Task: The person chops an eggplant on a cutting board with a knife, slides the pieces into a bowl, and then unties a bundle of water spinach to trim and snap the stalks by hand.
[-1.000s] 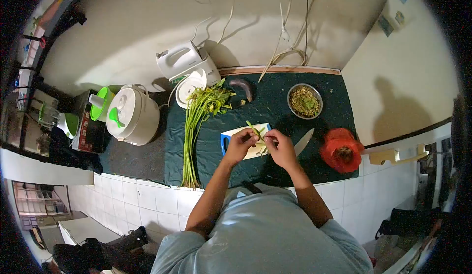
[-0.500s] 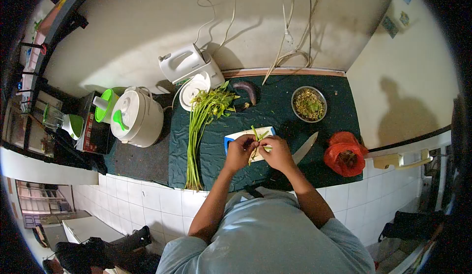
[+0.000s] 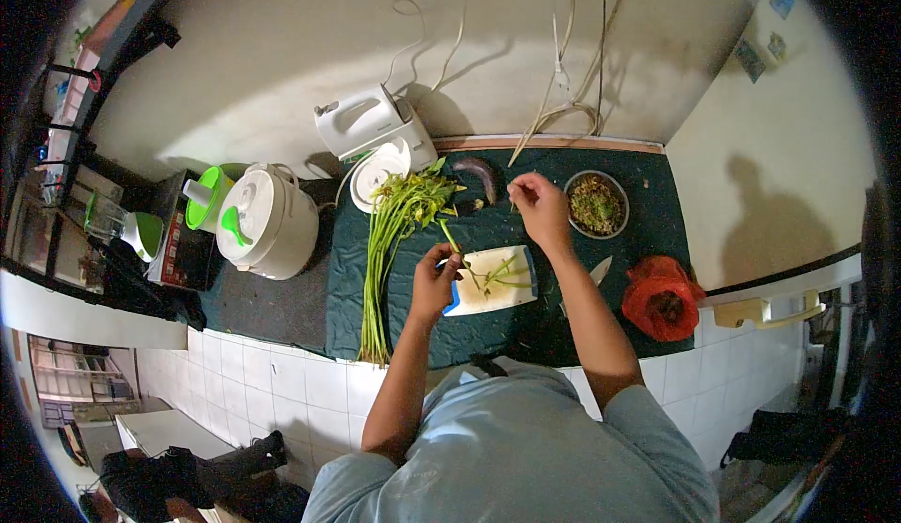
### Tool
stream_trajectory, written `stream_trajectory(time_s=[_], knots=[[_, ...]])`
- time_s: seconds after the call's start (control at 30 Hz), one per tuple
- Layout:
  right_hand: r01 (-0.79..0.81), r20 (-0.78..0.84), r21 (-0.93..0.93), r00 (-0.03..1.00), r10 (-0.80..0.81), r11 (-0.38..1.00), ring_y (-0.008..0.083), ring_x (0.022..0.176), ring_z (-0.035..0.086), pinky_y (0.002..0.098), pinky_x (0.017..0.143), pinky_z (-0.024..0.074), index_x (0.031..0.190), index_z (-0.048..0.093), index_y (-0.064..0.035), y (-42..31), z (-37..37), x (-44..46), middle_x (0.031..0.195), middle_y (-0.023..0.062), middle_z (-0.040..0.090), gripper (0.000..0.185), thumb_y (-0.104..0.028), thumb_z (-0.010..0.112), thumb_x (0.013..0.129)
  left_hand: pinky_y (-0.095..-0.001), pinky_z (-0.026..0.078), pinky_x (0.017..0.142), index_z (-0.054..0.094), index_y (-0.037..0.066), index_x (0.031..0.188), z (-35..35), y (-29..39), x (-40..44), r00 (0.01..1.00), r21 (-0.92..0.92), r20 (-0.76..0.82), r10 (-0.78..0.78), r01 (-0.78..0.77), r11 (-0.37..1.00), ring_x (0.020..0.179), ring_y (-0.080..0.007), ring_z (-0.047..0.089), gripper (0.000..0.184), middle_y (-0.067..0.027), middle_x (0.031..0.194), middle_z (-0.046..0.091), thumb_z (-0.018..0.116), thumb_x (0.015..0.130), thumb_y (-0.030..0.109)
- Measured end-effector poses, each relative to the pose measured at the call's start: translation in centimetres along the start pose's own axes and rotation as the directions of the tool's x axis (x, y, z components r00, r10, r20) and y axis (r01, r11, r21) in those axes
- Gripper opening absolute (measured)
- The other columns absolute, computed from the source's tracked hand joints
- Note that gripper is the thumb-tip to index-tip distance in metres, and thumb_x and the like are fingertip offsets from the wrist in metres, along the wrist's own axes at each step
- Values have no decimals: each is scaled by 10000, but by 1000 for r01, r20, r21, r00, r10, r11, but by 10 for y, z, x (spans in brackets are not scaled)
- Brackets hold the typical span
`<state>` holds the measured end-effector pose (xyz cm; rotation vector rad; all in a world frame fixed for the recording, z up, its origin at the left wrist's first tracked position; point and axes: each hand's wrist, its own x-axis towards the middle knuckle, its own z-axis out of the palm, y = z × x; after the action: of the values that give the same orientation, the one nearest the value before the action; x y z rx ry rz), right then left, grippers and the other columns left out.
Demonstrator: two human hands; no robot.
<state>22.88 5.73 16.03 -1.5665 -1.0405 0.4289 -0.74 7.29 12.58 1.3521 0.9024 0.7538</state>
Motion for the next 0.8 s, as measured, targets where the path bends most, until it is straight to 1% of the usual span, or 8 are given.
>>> stream_trajectory(time_s=[0.07,0.17,0.2,0.3,0.37,0.47,0.63,0.8], knots=[[-15,17,-14,1000,16,1000,156,704,630,293,655,497,946,654,-33,0,5,8,822,72,684,141,-145,682,866,-266,514,690,589,8,1091,-4,2,1,1000,-27,-5,-14,13,1000,852,-123,615,182,-40,943,624,577,962,137],[80,239,-52,969,-66,995,213,821,670,340,746,522,983,659,-29,40,23,1,935,116,700,199,-138,716,828,-267,508,695,591,12,1113,-7,2,1,1000,-63,1,-28,28,998,846,-114,603,200,-34,956,625,572,966,147],[-2,314,-99,949,34,995,228,841,669,354,771,522,1013,667,-31,34,23,-10,964,125,698,244,-153,733,812,-269,507,702,591,13,1121,-7,2,2,1000,-71,11,-24,25,997,841,-110,596,207,-32,965,626,570,968,151],[-13,397,-137,916,66,991,218,824,667,336,773,522,1034,671,-33,33,30,-45,949,125,699,251,-168,721,829,-265,489,733,577,24,1099,-5,5,0,998,-87,6,-69,69,994,863,-109,596,189,-24,956,625,573,968,161],[-325,639,88,744,197,942,193,794,664,317,760,518,1007,680,-30,24,29,-65,903,110,705,205,-170,693,857,-268,494,737,578,24,1102,-5,1,-1,999,-83,6,-51,52,995,866,-113,600,191,-23,957,625,573,968,161],[-155,591,98,804,68,983,173,762,660,309,736,513,964,686,-24,17,28,-97,846,97,705,175,-176,668,880,-274,501,744,577,22,1108,-4,-6,-2,999,-85,26,-39,41,996,876,-118,604,196,-27,968,627,571,968,159],[-189,468,58,872,140,980,196,745,671,332,686,512,906,684,-15,12,22,-116,828,123,701,149,-158,666,867,-277,510,742,582,16,1118,5,0,-7,996,-76,52,-74,78,994,885,-122,611,234,-37,976,635,625,933,153],[-116,403,-56,906,128,992,261,695,664,363,655,506,841,662,4,1,17,-123,777,149,679,120,-111,659,808,-251,514,698,635,-12,1036,7,9,-13,990,199,121,-75,50,979,793,-113,643,255,-49,868,686,740,825,85]])
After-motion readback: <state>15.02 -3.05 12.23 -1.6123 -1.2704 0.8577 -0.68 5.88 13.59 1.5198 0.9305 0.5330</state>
